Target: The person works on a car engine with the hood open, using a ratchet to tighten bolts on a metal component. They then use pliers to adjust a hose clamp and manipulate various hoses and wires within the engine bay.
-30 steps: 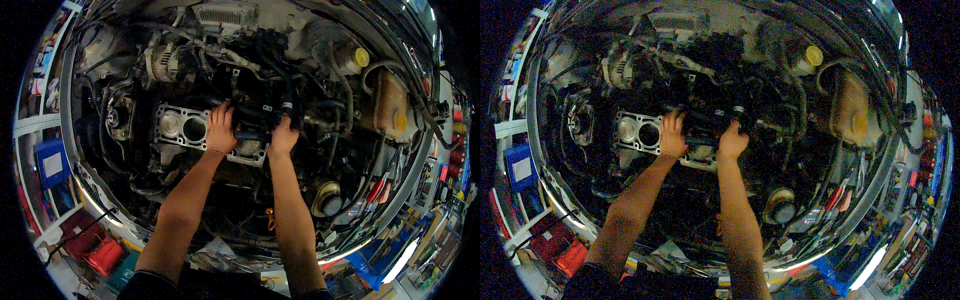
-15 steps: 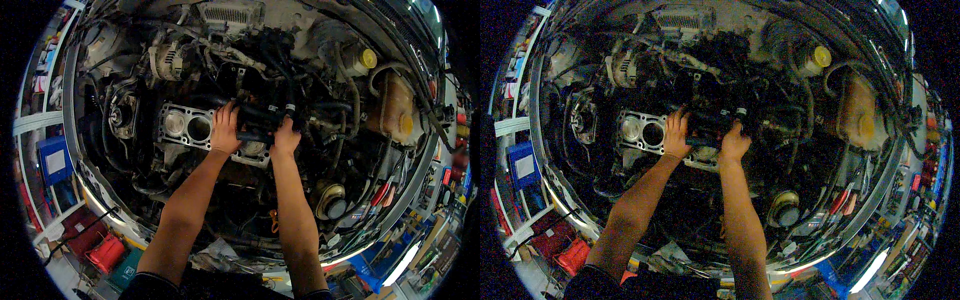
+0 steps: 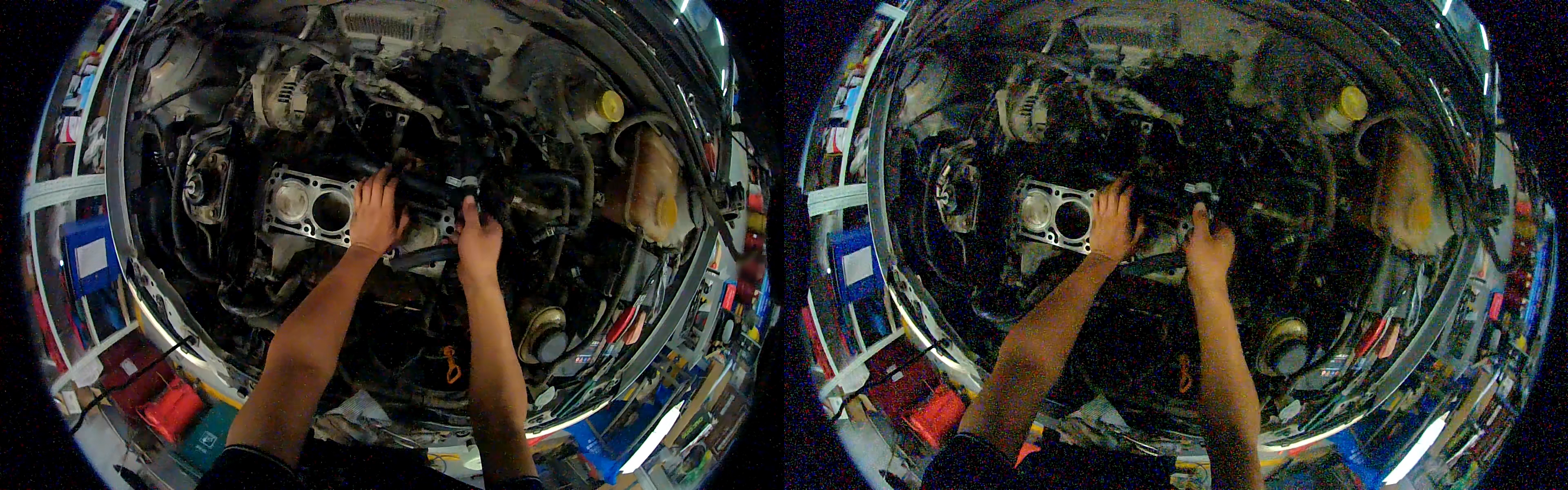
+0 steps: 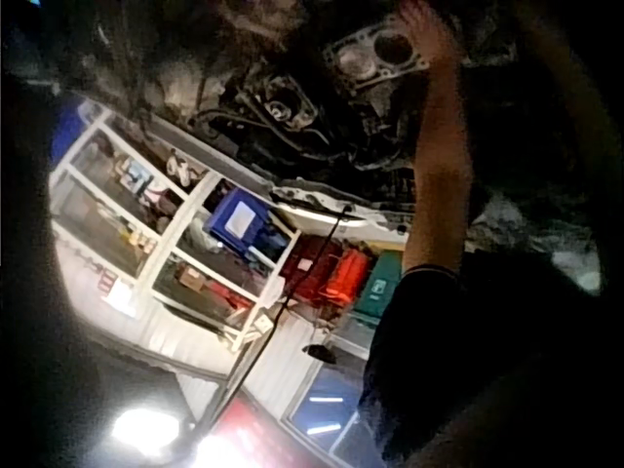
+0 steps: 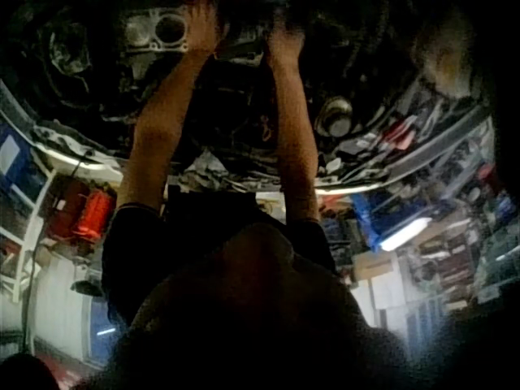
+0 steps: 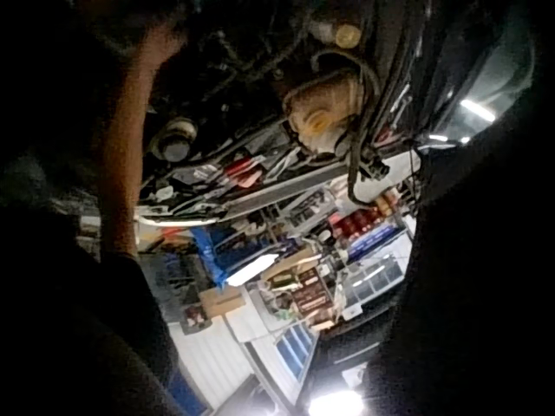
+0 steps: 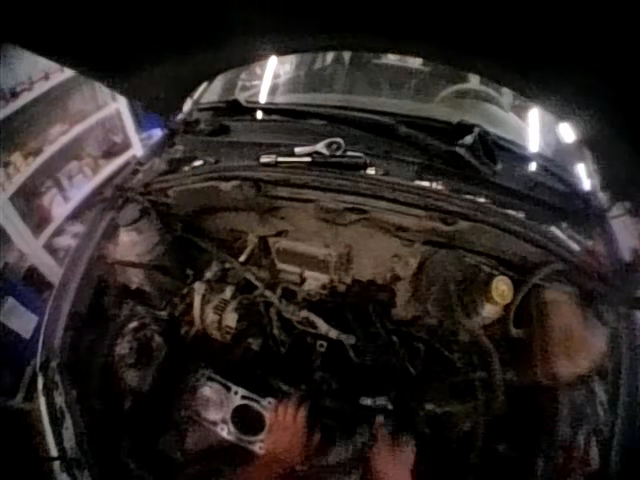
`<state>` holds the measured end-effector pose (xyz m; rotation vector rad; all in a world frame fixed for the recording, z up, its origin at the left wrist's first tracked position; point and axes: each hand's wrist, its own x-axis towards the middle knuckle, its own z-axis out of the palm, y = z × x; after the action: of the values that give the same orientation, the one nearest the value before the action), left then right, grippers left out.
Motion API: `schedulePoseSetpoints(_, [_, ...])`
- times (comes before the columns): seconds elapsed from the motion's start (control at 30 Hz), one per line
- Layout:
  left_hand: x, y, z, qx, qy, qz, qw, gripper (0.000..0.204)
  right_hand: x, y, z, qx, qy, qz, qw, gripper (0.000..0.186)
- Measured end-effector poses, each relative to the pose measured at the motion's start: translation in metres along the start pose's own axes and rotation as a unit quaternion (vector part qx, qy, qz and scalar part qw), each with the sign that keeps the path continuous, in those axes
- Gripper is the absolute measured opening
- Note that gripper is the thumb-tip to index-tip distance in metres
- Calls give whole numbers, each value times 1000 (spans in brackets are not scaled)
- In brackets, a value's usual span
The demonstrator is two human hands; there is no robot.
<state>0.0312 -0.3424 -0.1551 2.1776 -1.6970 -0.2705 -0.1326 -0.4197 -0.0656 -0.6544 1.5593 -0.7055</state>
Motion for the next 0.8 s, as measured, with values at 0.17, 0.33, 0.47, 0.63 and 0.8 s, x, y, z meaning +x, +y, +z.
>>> schedulePoseSetpoints(0.17, [-1, -2, 0, 15, -6, -9, 1000, 70, 20, -65, -8, -5, -1, -119, 993, 34])
schedulePoseSetpoints(0.33, [-1, 0, 0, 10, 2, -3, 1000, 68, 48, -78, -34, 66, 35, -25, 997, 34])
schedulePoseSetpoints(0.47, [-1, 3, -3, -12, 10, -4, 1000, 72, 46, -49, -29, 67, 21, -58, 996, 37])
schedulePoseSetpoints(0.63, [0, 2, 1, 8, -3, -23, 1000, 66, 53, -47, -11, 84, 60, -11, 995, 33])
schedulePoseSetpoints(0.8, [3, 4, 3, 3, 20, -8, 1000, 65, 66, -30, -13, 97, 49, -15, 994, 33])
